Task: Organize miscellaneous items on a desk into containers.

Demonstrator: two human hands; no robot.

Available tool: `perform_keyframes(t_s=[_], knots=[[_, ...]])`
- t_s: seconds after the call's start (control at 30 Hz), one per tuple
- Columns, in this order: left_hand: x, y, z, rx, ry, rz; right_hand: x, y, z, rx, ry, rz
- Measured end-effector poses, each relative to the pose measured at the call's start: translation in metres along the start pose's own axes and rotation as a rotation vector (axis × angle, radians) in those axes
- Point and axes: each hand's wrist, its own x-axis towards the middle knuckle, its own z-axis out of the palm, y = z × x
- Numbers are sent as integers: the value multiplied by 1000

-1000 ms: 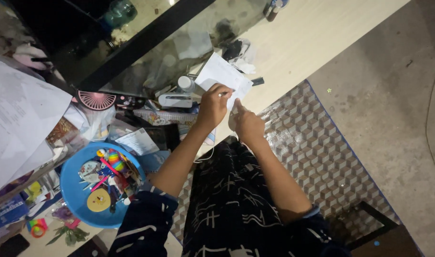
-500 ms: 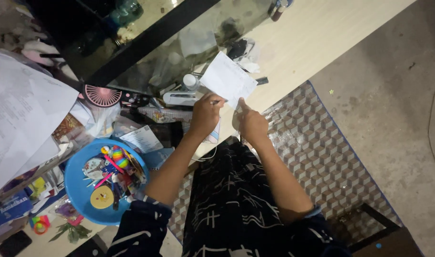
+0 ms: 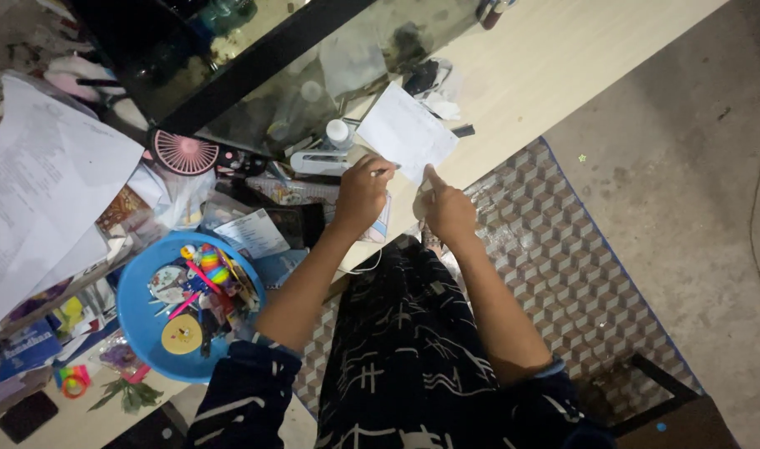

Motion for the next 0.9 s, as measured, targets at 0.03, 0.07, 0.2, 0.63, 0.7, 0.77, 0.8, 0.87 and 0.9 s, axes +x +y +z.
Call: perform_keyframes(t_s=[0.03,0.07,0.2,0.63,0.7,0.77,0.8,0.87,0.9], knots=[[-2,-3,1,3,1,0,0,-1,0,1,0,-3],[-4,-6,3,11,11,4,-1,-2,0,1,2,1],[0,3,-5,-23,26,-41,-3,3,-1,21,19,-11],[-3,37,-53,-826,107,-678,-26,-23,-5,463,129,-164],[-5,37,-60,-777,69,-617,-32,-42,-14,402,125,-96],[-7,39,-69,-710,61,-596,-36,-51,-14,375,148,-161],[-7,40,-73,-645,38,-574,-38,-55,-14,354,175,-215],[-17,35,-73,-601,28,-542,-45,-70,-18,337,163,-278],[-22,32,-74,-560,1,-509,-49,-77,-20,326,156,-326]])
